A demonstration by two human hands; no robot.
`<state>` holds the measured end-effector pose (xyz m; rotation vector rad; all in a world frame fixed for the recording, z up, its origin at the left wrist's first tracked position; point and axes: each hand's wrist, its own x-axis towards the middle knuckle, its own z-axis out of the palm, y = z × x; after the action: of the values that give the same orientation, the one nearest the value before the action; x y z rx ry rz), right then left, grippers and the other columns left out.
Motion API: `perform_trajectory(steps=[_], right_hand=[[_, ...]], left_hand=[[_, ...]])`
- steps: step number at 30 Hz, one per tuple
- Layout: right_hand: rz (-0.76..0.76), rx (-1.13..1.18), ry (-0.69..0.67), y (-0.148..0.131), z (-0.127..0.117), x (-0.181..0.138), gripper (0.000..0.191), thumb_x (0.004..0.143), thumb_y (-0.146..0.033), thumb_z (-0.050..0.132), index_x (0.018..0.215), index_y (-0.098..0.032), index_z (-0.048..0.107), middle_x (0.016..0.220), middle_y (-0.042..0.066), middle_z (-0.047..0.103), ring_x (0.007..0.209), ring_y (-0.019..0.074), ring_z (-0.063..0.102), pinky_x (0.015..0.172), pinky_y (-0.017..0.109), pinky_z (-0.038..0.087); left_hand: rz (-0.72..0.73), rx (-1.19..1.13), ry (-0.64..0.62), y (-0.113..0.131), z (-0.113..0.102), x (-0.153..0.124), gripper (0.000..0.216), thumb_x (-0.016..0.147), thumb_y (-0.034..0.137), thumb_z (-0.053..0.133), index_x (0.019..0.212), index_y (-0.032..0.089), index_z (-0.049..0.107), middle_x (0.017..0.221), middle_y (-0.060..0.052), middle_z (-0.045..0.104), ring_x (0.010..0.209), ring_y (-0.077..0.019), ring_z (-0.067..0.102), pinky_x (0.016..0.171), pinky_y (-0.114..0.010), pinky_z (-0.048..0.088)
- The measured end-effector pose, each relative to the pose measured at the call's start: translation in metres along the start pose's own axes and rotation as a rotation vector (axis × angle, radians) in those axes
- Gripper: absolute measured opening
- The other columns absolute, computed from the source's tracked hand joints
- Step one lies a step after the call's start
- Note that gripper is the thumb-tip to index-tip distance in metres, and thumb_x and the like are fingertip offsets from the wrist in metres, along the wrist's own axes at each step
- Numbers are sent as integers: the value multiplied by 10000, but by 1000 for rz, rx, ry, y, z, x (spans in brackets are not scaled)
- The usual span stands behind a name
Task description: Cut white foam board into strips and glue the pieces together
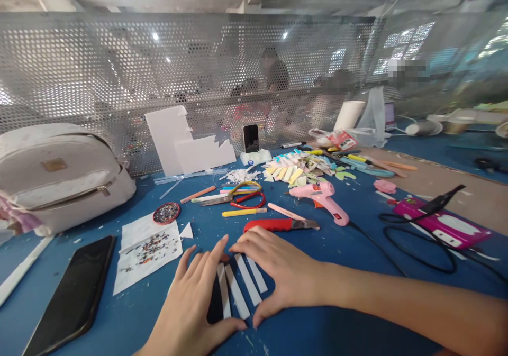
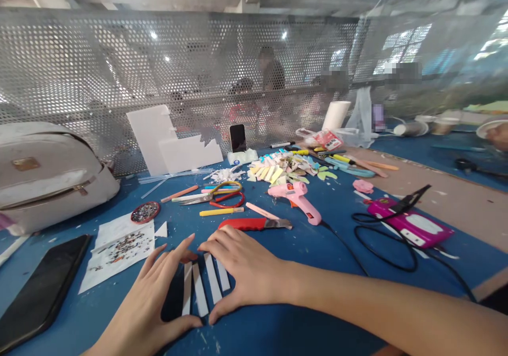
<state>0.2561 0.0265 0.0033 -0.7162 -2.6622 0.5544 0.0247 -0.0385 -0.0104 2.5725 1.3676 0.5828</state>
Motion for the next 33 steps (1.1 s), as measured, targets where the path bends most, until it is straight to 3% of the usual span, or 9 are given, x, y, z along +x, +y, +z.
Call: perform_trajectory(steps=[3,12,18,24,26,29,33], right_hand=[[0,-4,-17,4,-7,-3,924,624,-618,804,1358,-165,472,1289,138,530,1189,323,443,1051,466,335],[-21,7,-96,11,-27,-2,789,682,-556,798,1323,-189,520,1224,114,567,1176,302,467,1044,438,357],[-41,57,-113,7,-27,-1,764,718,-532,785,1341,-184,511,1274,115,556,1216,298,452,1077,434,338],[-62,66,-94,4,-21,1,738,728,-515,783,1316,-157,518,1236,115,563,1152,273,476,1052,406,365],[-61,68,-96,5,-19,1,744,726,-519,782,1327,-173,511,1227,112,564,1149,276,481,1056,418,362],[-67,72,-92,7,-17,0,779,725,-523,782,1361,-187,484,1270,116,550,1193,286,468,1079,435,338],[-77,74,-76,9,-20,-1,819,712,-538,787,1378,-185,465,1336,119,529,1244,293,441,1098,433,316]], left_hand=[[0,13,-13,-4,-1,-5,1081,818,593,662,1534,276,-84,1329,-169,582,1220,-355,564,1090,-669,254],[-10,24,-30,-1,-3,-3,1115,784,642,667,1537,282,-73,1308,-133,592,1195,-342,566,1099,-638,238],[-20,31,-12,6,0,2,1090,781,428,729,1546,262,-29,1256,-109,623,1152,-329,579,1110,-622,236],[1,59,38,10,1,7,1035,765,283,688,1546,252,9,1328,-124,592,1159,-332,572,1093,-599,277],[-7,67,56,10,3,8,1055,760,316,716,1544,258,13,1322,-127,596,1141,-338,578,1072,-594,307],[-2,74,71,10,4,8,1140,735,507,761,1548,260,1,1312,-137,599,1139,-360,573,1057,-608,324],[-17,75,72,7,-6,5,1208,693,665,731,1557,259,-10,1375,-171,523,1238,-398,494,1045,-620,350]])
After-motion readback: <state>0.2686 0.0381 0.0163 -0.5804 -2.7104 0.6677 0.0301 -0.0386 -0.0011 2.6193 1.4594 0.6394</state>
